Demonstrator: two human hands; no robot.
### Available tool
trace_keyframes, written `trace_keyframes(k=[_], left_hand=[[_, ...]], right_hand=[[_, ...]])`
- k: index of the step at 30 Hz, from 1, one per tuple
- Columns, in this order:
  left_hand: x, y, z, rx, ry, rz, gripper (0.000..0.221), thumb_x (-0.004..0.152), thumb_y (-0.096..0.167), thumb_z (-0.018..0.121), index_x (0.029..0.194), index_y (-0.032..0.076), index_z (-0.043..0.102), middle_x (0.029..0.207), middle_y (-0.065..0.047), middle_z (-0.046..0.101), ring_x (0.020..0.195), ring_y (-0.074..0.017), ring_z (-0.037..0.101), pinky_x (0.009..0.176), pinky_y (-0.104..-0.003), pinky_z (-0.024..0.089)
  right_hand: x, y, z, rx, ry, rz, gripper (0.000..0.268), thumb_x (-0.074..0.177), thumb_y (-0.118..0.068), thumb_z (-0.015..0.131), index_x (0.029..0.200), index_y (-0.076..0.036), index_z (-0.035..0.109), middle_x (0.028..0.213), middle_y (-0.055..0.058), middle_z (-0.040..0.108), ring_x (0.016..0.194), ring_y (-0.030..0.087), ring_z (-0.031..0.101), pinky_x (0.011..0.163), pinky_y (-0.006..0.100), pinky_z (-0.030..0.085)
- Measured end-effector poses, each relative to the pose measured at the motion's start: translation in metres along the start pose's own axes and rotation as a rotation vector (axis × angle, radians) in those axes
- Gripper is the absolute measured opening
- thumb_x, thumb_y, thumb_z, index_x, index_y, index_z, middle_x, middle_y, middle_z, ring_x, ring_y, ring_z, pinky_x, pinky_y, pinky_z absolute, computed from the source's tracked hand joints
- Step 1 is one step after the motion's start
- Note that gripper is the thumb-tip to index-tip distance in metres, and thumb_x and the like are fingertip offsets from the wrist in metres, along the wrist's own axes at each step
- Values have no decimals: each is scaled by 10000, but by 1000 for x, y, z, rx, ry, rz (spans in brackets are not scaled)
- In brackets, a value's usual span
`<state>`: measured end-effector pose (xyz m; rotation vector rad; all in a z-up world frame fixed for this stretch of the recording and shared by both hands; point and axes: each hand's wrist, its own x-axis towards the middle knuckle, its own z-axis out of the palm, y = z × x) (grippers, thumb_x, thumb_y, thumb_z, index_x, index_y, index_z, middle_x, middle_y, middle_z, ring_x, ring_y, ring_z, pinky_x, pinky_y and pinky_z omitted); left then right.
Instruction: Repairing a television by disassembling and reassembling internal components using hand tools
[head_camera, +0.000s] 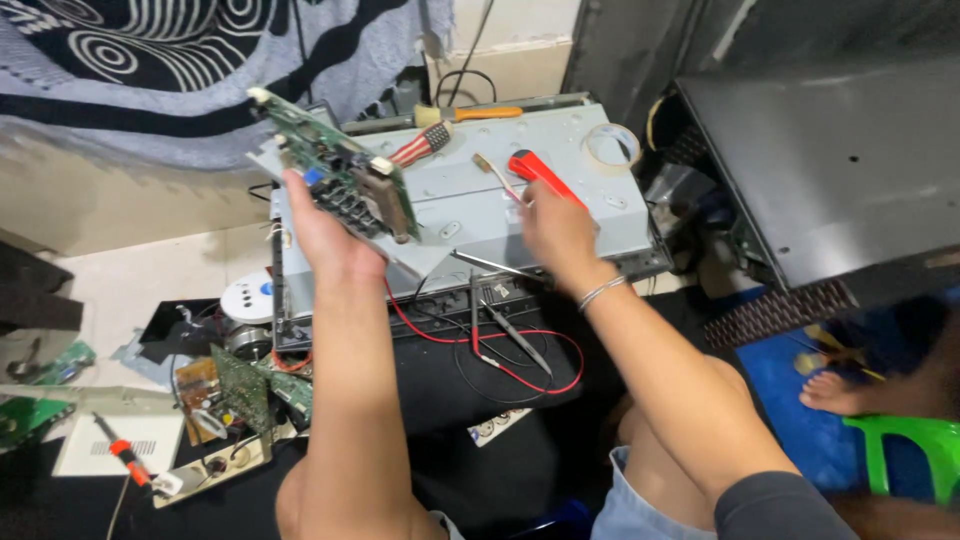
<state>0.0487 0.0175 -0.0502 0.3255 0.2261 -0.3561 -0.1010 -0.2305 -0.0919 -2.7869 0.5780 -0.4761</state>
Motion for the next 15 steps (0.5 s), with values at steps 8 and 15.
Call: trace_keyframes(k=[8,15], left_hand=[[-33,3,20,-93,-105,-197,600,874,579,567,1027,14,703,1001,-175,762,859,-353,738,895,-572,607],[-87,3,65,37,-91,-129,490,921,505,484,1046,62,651,965,-159,753,715,-271,700,686,-404,536]], right_hand=[[-41,79,-150,1168,566,452,288,1044,-430,388,1049,-157,481,720,120,626,507,211,625,414,287,495],[-298,86,-116,-655,-361,-598,323,872,-284,420,1116,-162,594,1331,247,551,1425,583,376,1139,867,176]])
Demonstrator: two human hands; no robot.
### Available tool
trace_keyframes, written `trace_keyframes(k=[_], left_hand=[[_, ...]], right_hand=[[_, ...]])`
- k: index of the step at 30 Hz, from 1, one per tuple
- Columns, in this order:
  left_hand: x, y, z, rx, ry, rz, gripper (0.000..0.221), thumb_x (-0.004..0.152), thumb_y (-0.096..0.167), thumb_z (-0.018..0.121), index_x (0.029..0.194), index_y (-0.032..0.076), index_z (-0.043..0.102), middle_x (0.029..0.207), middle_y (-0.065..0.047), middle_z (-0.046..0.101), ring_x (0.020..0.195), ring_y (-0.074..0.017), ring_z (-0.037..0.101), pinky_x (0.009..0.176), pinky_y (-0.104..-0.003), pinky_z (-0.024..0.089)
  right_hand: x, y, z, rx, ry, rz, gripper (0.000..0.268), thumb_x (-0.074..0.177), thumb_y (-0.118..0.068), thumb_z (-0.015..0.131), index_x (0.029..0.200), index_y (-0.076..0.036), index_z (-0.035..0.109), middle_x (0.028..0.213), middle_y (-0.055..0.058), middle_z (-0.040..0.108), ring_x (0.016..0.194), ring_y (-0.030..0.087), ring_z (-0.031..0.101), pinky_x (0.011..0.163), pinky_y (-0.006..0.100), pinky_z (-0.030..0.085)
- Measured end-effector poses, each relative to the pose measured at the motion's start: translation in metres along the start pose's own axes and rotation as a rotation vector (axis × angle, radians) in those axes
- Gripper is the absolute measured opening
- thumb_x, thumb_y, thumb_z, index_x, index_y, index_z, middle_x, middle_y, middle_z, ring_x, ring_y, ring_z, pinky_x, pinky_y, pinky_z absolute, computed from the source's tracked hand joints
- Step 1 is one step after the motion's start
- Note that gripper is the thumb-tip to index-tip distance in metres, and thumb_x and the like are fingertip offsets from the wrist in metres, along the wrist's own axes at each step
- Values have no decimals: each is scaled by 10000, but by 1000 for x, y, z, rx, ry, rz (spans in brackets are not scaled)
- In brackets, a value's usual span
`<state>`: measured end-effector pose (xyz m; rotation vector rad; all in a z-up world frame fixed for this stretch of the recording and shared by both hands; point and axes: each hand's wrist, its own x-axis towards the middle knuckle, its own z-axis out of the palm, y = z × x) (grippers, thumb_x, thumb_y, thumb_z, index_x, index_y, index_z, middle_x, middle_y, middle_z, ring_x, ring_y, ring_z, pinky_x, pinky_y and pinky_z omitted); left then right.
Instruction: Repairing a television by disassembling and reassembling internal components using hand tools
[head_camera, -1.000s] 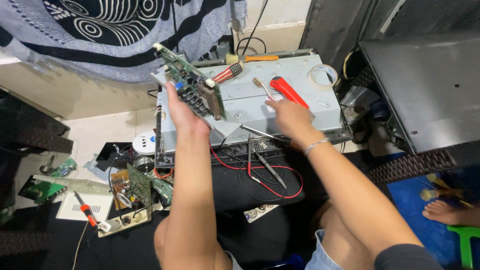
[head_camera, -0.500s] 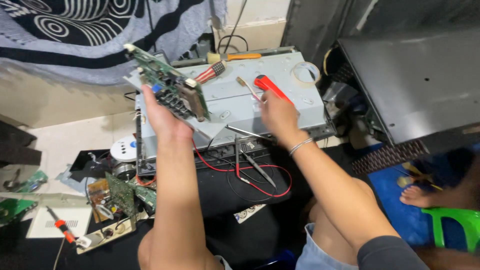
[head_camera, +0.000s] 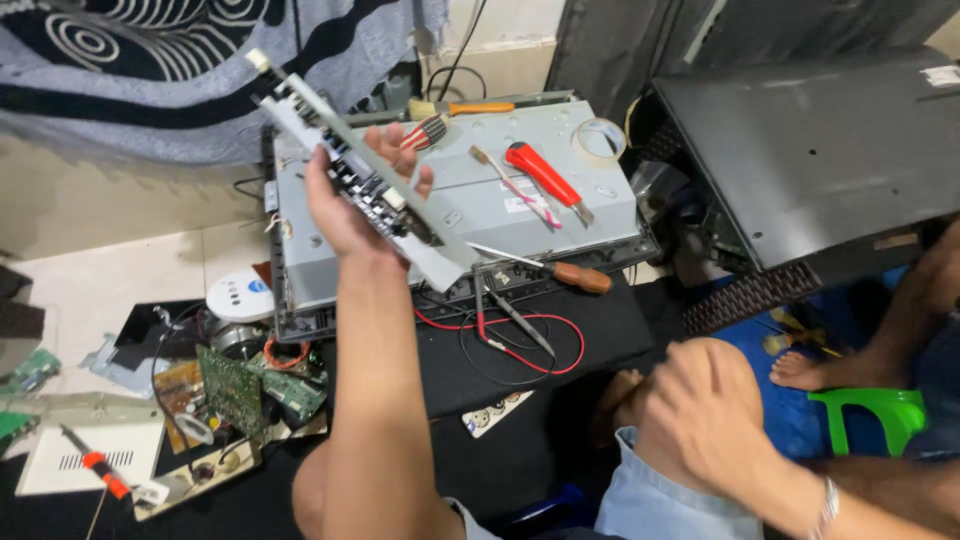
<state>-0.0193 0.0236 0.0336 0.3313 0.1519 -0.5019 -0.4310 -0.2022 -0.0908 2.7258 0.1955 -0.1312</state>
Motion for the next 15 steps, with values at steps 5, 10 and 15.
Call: trace_keyframes(k=[5,10,15], left_hand=[[14,-12,-14,-43,-31,-87,478,883,502,539,993,64,694,966,-117,754,709,-252,687,679,-407,538],[18,-13,-17,-37,-25,-98,483,889,516,526,967,73,701,987,-124,757,726,-259,686,709,-419,536],[19,-9,-20,-17,-3,-97,516,860,513,525,1086,72,667,1033,-119,752,719,-274,681,706,-420,525]], right_hand=[[-126,-103,212,172,-212,-312,328,967,-319,520,1183,-78,571,1222,189,496,1207,369,410,1149,703,163],[-78,-67,101,355,-128,-295,647,1117,-652,505,963,-57,709,992,255,626,1060,524,514,980,656,347],[-136,-103,213,113,36,-525,239,1000,-222,527,882,-36,621,883,95,597,922,361,513,724,513,412]])
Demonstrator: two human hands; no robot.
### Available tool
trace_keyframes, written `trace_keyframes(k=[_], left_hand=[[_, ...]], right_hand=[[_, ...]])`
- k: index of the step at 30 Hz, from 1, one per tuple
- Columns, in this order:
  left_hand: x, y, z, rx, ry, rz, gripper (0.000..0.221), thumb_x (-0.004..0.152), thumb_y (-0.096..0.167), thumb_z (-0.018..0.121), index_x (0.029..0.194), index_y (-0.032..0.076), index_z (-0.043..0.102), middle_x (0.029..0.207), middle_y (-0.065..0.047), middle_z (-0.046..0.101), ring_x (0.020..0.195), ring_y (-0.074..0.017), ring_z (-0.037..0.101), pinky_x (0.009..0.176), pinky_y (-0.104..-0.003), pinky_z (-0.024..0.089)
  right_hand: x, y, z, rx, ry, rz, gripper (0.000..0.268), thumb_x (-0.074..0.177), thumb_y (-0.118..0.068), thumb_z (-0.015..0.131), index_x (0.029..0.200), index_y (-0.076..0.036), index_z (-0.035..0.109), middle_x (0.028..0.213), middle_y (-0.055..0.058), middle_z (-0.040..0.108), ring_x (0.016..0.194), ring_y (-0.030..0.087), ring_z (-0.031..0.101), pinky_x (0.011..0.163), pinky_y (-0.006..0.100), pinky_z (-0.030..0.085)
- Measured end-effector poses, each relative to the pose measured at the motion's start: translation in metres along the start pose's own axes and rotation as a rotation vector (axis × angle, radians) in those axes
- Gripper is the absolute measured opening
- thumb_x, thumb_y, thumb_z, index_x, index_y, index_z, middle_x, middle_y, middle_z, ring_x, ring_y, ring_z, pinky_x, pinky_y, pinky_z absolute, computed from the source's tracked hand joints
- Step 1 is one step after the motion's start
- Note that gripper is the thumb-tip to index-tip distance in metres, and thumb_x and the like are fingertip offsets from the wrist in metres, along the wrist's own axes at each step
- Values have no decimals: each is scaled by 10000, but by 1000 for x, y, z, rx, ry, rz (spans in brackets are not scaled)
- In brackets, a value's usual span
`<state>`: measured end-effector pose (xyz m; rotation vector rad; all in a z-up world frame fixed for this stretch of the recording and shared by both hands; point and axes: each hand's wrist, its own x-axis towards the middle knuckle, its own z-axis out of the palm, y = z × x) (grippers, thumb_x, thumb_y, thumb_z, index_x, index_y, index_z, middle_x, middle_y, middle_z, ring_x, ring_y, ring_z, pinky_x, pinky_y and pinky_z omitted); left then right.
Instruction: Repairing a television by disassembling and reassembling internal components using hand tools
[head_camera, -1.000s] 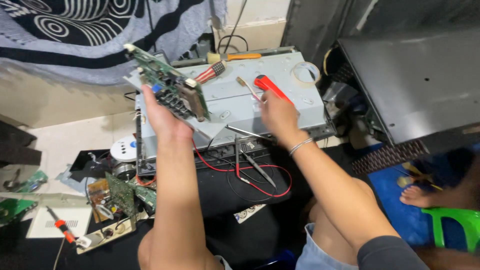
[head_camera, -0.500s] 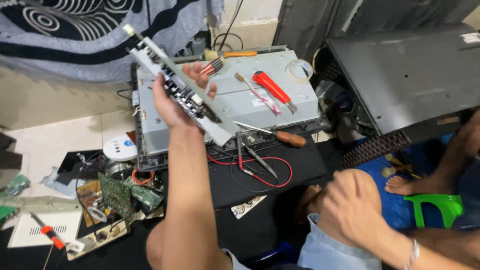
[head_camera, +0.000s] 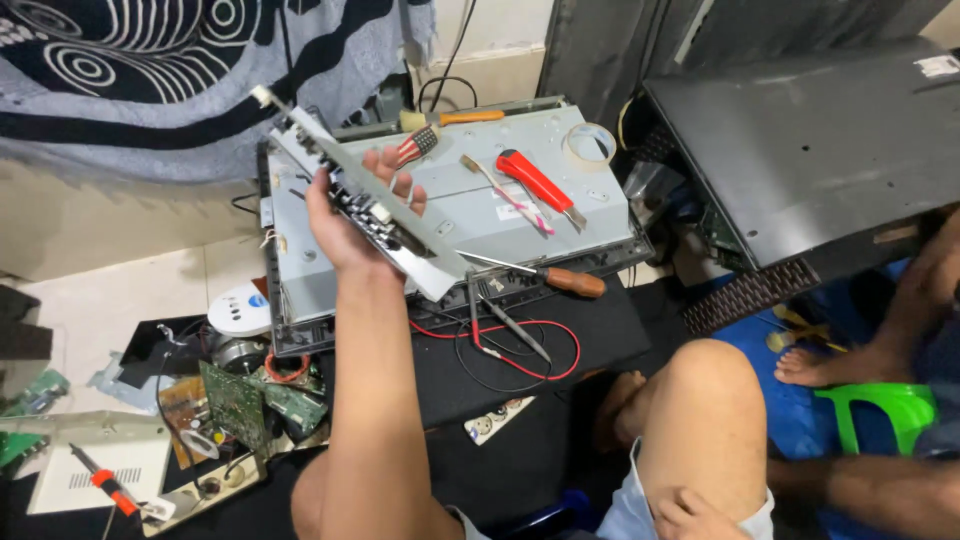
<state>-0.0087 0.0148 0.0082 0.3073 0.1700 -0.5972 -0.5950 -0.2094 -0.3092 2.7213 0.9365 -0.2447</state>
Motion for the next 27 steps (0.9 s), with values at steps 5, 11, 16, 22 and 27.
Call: trace_keyframes(k=[5,11,16,22,27], left_hand=[[-3,2,0,0,-4,22,530,848,500,503,1046,44,687,1024,-148,758,722,-280,680,699,-433,539],[10,11,-28,83,-72,-17,577,851,579,510,1097,89,689,1159,-120,757,842,-321,746,828,-520,606],[19,10,-37,82,-57,-12,578,853,579,510,1096,88,695,1153,-121,761,846,-316,751,832,-523,609],[27,16,-43,60,-92,-25,639,857,610,484,1108,74,724,1192,-141,754,874,-335,755,847,-537,603],[49,5,-49,48,-111,-54,779,900,627,358,1278,8,644,1231,-195,731,794,-368,737,767,-535,610]], right_hand=[[62,73,-209,255,-154,195,506,1098,-491,559,907,-37,673,937,183,613,956,429,491,829,602,365],[88,31,-254,169,-97,309,453,1054,-498,531,893,-90,643,864,123,597,863,386,521,757,572,391],[66,48,-270,184,4,426,432,1015,-545,523,848,-154,597,781,67,563,773,343,554,691,531,426],[76,146,-274,201,149,557,411,968,-601,513,795,-230,543,682,0,523,666,291,594,613,483,468],[162,258,-273,186,263,662,397,929,-647,506,750,-294,499,599,-56,489,576,249,627,547,442,503]])
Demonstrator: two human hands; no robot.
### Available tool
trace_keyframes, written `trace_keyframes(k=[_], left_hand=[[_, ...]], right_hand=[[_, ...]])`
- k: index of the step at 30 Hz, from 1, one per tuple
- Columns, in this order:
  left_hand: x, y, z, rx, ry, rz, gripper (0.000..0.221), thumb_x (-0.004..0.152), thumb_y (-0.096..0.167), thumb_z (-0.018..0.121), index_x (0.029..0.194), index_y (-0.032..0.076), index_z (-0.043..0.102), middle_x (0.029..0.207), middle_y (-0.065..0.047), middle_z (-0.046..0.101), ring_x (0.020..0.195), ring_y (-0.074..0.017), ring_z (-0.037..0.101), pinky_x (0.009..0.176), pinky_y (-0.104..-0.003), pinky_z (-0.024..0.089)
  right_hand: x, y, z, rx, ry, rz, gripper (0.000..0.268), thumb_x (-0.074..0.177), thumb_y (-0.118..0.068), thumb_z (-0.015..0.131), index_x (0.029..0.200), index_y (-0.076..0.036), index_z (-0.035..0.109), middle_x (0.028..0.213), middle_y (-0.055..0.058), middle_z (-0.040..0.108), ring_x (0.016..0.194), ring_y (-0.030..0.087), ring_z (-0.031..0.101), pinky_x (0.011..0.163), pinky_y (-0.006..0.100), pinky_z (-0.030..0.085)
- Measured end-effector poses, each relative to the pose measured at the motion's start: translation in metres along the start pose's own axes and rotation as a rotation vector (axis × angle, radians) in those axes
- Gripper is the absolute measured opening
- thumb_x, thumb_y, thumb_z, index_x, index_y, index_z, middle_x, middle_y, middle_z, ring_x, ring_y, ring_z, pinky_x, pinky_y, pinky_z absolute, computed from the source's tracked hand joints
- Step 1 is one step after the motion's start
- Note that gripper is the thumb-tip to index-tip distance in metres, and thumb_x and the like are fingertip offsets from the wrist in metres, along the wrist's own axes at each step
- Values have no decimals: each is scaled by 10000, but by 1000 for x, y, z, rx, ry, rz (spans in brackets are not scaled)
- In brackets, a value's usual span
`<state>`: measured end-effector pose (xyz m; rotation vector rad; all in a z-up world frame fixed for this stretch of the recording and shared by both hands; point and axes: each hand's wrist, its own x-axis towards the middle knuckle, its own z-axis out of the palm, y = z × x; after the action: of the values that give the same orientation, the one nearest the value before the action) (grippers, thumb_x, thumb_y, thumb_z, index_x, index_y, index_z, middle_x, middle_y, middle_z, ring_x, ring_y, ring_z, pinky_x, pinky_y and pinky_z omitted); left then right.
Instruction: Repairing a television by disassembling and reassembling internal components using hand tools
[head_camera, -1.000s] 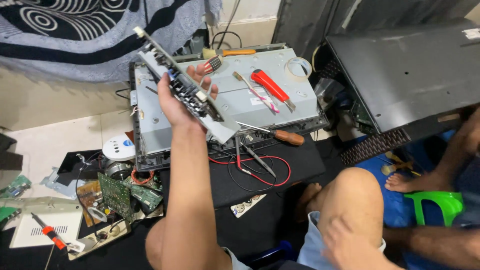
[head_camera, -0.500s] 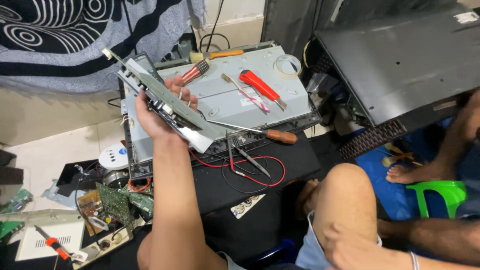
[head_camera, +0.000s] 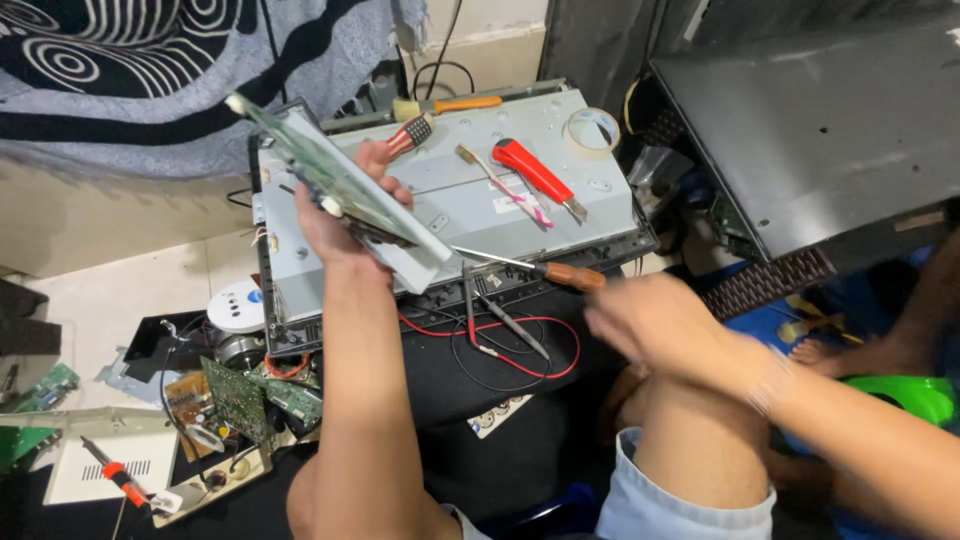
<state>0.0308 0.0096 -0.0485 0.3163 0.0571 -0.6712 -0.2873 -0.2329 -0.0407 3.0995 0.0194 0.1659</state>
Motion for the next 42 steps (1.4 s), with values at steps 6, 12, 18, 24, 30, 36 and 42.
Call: trace_keyframes(k=[6,12,18,24,30,36,42], left_hand=[[1,-30,17,38,-71,-144,708,890,518,526,1453,88,506,1538,-226,518,848,-444,746,765,-583,630],[18,-31,4,113,-81,-172,681,972,502,550,1471,41,501,1551,-198,493,1272,-457,605,1040,-628,520],[-6,-26,39,251,151,-105,990,818,813,507,1519,116,467,1415,-208,607,1124,-424,687,952,-646,555],[-24,-31,60,271,241,-58,1196,616,903,628,1504,125,435,1359,-207,579,1167,-444,639,983,-657,527],[-32,-27,62,411,126,1,1042,666,961,487,1169,59,628,1139,-197,691,1114,-440,691,959,-562,586],[-46,-41,73,536,5,-39,727,787,764,656,1038,83,674,918,-89,720,855,-265,733,802,-406,642],[9,-52,3,516,11,-39,825,802,781,650,1216,68,641,1133,-170,720,1007,-358,731,897,-499,619]], right_hand=[[168,25,97,24,122,272,326,937,-310,603,1244,-203,625,1077,85,671,981,341,716,763,496,592],[194,29,137,-98,308,260,176,946,-363,626,955,-189,649,899,21,623,795,268,727,613,417,591],[181,-11,33,649,381,416,188,1035,-212,526,1115,-48,573,907,268,629,950,552,647,799,649,506],[135,-83,-64,806,423,186,428,1004,-92,530,1431,-124,520,739,264,650,854,533,678,770,607,528],[132,-86,-46,649,162,160,460,991,-235,517,1434,-337,586,883,167,777,911,433,730,804,545,573],[137,-85,-49,528,285,188,463,994,-252,532,1450,-310,579,864,182,764,871,448,730,748,576,567],[139,-84,-61,552,256,197,445,995,-236,518,1428,-289,608,823,226,756,850,477,724,758,606,557]])
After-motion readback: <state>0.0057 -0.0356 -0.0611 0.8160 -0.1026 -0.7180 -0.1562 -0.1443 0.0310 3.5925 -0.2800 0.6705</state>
